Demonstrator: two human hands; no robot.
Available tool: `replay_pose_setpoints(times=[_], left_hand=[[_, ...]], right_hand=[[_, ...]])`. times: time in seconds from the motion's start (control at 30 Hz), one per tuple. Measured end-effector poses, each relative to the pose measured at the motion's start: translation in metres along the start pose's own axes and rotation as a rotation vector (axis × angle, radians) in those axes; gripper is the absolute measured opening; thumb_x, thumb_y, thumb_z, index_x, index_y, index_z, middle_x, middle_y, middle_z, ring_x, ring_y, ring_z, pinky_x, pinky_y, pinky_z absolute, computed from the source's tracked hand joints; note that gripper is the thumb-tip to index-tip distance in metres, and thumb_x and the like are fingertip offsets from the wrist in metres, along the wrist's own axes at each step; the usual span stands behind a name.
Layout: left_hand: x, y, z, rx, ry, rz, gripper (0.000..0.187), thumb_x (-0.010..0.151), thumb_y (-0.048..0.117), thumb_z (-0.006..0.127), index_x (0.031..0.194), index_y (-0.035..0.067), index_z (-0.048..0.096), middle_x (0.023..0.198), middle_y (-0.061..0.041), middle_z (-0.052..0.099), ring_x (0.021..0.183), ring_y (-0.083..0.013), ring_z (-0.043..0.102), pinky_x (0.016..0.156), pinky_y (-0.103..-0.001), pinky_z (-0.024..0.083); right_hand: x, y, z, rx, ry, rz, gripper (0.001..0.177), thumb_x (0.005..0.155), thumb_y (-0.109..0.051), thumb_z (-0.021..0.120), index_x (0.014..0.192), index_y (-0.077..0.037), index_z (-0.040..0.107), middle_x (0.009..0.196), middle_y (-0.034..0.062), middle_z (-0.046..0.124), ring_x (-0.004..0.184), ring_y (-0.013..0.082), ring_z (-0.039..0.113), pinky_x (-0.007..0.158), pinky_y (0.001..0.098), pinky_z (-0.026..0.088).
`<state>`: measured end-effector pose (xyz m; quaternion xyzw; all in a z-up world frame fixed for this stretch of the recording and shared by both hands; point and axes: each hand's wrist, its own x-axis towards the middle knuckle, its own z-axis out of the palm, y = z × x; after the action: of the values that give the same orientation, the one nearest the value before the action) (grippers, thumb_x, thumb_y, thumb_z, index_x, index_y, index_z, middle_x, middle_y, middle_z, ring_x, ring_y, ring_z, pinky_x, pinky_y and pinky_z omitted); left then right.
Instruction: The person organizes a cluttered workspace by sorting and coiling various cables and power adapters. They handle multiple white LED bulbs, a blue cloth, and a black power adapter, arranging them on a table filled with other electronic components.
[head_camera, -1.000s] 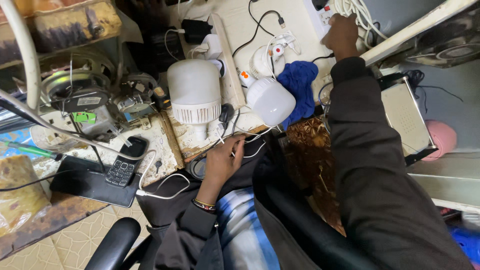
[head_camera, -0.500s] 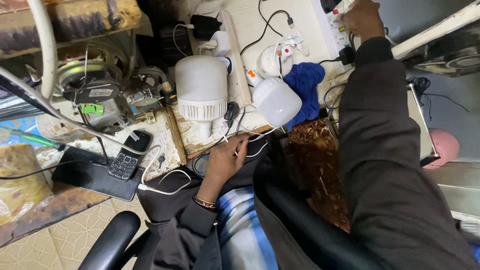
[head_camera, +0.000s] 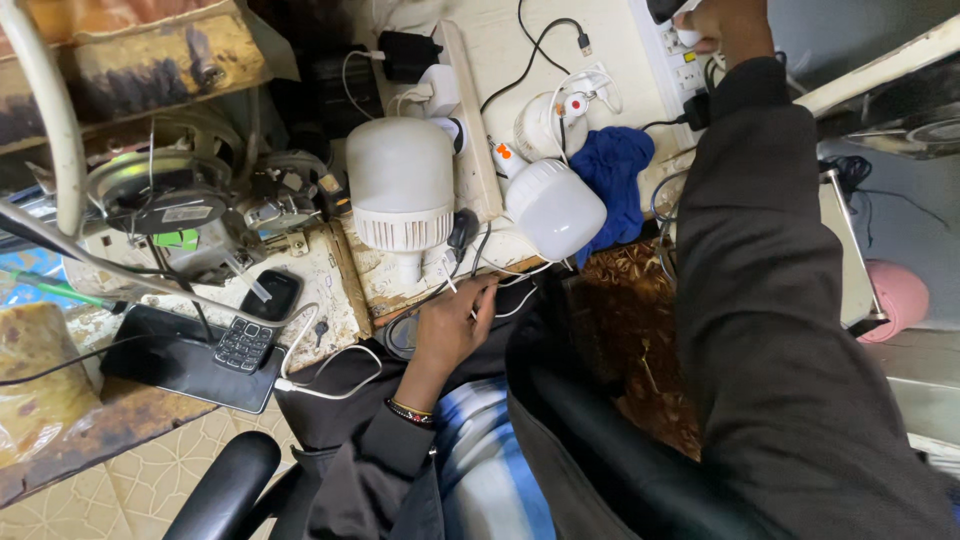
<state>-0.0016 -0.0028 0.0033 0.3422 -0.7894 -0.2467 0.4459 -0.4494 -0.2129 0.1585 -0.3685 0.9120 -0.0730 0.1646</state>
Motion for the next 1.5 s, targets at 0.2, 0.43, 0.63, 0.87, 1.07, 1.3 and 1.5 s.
replay_pose_setpoints(times=[0.2,0.43,0.63,0.87,1.07,1.3,1.5], left_hand=[[-0.002,0.001,-0.006,-0.013,-0.047,-0.049,0.011,0.100,0.017,0.066,0.110,0.016,0.070,0.083,0.002,0.073,0.061,-0.0210,0.068,0.057,-0.036,0.052],[-0.002,0.007,-0.017,-0.170,-0.134,-0.165,0.013,0.101,0.016,0.061,0.110,0.012,0.070,0.093,-0.001,0.076,0.064,-0.0150,0.070,0.064,-0.030,0.053],[-0.006,0.004,-0.011,-0.154,-0.136,-0.234,0.016,0.101,0.022,0.063,0.111,0.012,0.071,0.083,-0.001,0.074,0.069,-0.0171,0.072,0.067,-0.031,0.055],[-0.002,0.011,-0.018,0.032,-0.027,-0.138,0.018,0.102,0.023,0.064,0.112,0.015,0.076,0.079,0.005,0.073,0.056,-0.0120,0.065,0.057,-0.027,0.050],[-0.002,-0.002,-0.016,0.145,0.056,-0.068,0.014,0.102,0.022,0.065,0.110,0.017,0.075,0.079,0.008,0.073,0.059,-0.0114,0.066,0.056,-0.029,0.050],[-0.003,-0.001,-0.017,0.131,0.099,-0.041,0.016,0.102,0.023,0.064,0.110,0.017,0.076,0.072,0.008,0.070,0.059,-0.0123,0.065,0.056,-0.030,0.049],[-0.004,-0.001,-0.015,0.142,0.106,-0.050,0.015,0.101,0.025,0.065,0.110,0.019,0.076,0.066,0.008,0.066,0.056,-0.0133,0.064,0.053,-0.031,0.048]], right_hand=[[-0.002,0.000,0.012,-0.290,0.178,-0.210,0.052,0.085,-0.046,0.090,0.112,-0.008,0.068,0.105,0.0091,0.074,0.096,0.0280,0.070,0.079,0.0456,0.054],[0.007,0.000,0.010,-0.459,0.259,-0.396,0.056,0.073,-0.043,0.098,0.106,-0.006,0.072,0.104,0.0178,0.074,0.096,0.0406,0.070,0.076,0.0504,0.052],[-0.010,-0.015,0.034,-0.548,0.475,-0.246,0.039,0.073,-0.023,0.086,0.106,-0.008,0.073,0.106,0.0161,0.075,0.095,0.0382,0.074,0.075,0.0464,0.061],[-0.026,0.001,0.047,-0.098,0.688,-0.519,0.036,0.088,-0.009,0.083,0.115,-0.017,0.061,0.083,0.0166,0.062,0.066,0.0446,0.057,0.047,0.0604,0.035],[-0.047,0.000,0.051,-0.242,0.631,-0.278,0.087,0.088,-0.041,0.090,0.138,0.007,0.037,0.127,0.0210,0.054,0.112,0.0435,0.064,0.087,0.0505,0.057],[-0.076,-0.012,0.048,-0.098,0.446,-0.433,0.074,0.103,-0.037,0.077,0.152,0.002,0.037,0.153,0.0304,0.016,0.136,0.0577,0.032,0.103,0.0636,0.046],[-0.097,-0.024,0.048,0.141,0.047,-0.639,0.025,0.095,-0.031,0.067,0.112,-0.014,0.074,0.115,0.0089,0.074,0.104,0.0274,0.069,0.081,0.0412,0.052]])
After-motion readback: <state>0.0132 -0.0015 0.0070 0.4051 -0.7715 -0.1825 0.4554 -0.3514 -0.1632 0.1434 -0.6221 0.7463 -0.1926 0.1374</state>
